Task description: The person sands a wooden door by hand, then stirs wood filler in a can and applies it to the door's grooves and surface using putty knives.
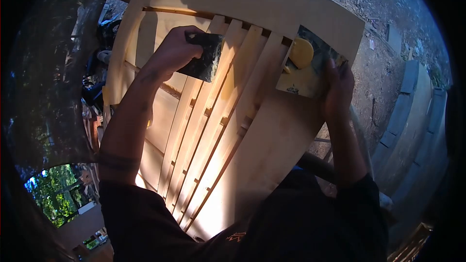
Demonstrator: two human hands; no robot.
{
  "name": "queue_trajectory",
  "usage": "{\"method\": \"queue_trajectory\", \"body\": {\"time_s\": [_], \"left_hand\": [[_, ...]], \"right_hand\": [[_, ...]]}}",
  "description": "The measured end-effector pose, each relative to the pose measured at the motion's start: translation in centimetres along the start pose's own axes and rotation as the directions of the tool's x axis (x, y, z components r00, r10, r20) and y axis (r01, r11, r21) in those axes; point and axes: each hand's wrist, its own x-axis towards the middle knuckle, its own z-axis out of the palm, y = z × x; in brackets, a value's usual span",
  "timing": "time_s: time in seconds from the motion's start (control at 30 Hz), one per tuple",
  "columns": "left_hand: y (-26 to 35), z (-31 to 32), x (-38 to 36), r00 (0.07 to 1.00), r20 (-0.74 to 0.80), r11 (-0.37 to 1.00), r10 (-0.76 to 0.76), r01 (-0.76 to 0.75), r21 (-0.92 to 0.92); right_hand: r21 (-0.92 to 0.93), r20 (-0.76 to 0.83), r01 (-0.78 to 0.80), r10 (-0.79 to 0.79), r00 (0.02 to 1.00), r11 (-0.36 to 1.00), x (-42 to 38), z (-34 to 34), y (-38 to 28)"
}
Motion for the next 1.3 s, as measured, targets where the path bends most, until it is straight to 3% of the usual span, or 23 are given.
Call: {"method": "queue_trajectory", "body": {"time_s": [0.17,0.27,0.3,0.4,0.5,0.6,0.8,0.9,1.0,1.1,1.17,1.2,1.23,1.27,1.3], "left_hand": [[1.6,1.6,0.3,0.999,0.007,0.999,-0.031,0.031,0.039],[0.8,2.3,1.0,1.000,-0.001,0.975,-0.007,0.007,0.222],[0.4,2.8,1.0,0.992,-0.082,0.954,0.099,-0.070,0.292],[0.2,3.0,1.3,0.986,-0.101,0.946,0.133,-0.096,0.310],[0.3,1.8,2.1,1.000,0.019,0.999,-0.015,0.016,-0.050],[-1.6,0.5,4.4,0.989,0.151,0.987,0.011,0.014,-0.162],[-1.4,0.9,6.2,0.979,0.195,0.988,-0.063,0.088,-0.126],[-2.9,0.9,6.7,0.991,0.131,0.993,-0.009,0.024,-0.112],[-2.7,-0.6,5.9,0.944,0.300,0.943,0.139,-0.034,-0.331],[0.3,-0.9,2.0,0.972,0.096,0.844,0.216,-0.136,-0.519],[0.8,1.1,-1.5,0.971,-0.028,0.847,0.237,-0.220,-0.484],[1.0,2.8,-3.9,0.948,-0.021,0.851,0.316,-0.293,-0.436],[0.6,4.5,-5.5,0.876,-0.031,0.860,0.482,-0.480,-0.172],[1.9,6.3,-7.8,0.775,-0.057,0.777,0.629,-0.627,0.055],[2.6,7.9,-9.8,0.732,-0.089,0.730,0.675,-0.647,0.220]], "right_hand": [[-0.018,0.029,0.021,-0.021,0.999,1.000,-0.1,0.2,-0.5],[-0.012,0.044,0.025,-0.024,0.999,1.000,0.0,0.2,-0.7],[-0.004,0.047,0.021,-0.021,0.999,1.000,0.0,0.2,-0.6],[-0.027,0.037,0.014,-0.013,0.999,1.000,0.0,0.1,-0.5],[-0.048,0.028,-0.005,0.007,1.000,0.999,-0.1,0.0,-0.4],[-0.015,0.023,0.002,-0.001,1.000,1.000,-0.1,0.1,-0.5],[0.047,0.061,0.030,-0.033,0.998,0.998,-0.1,0.2,-0.4],[0.048,0.083,0.040,-0.043,0.996,0.998,-0.1,0.2,-0.4],[0.088,0.090,0.022,-0.030,0.996,0.996,-0.1,0.4,-0.4],[0.078,0.116,-0.017,0.008,0.993,0.997,-0.1,-0.1,-0.7],[0.061,0.122,-0.068,0.060,0.991,0.996,0.3,-0.4,-0.8],[0.164,0.130,-0.155,0.134,0.982,0.974,0.2,-0.5,-1.1],[0.270,0.152,-0.232,0.197,0.969,0.934,0.2,-0.4,-1.6],[0.372,0.185,-0.308,0.256,0.949,0.875,0.1,-0.3,-1.9],[0.397,0.220,-0.322,0.252,0.942,0.859,-0.2,-0.3,-1.7]]}}
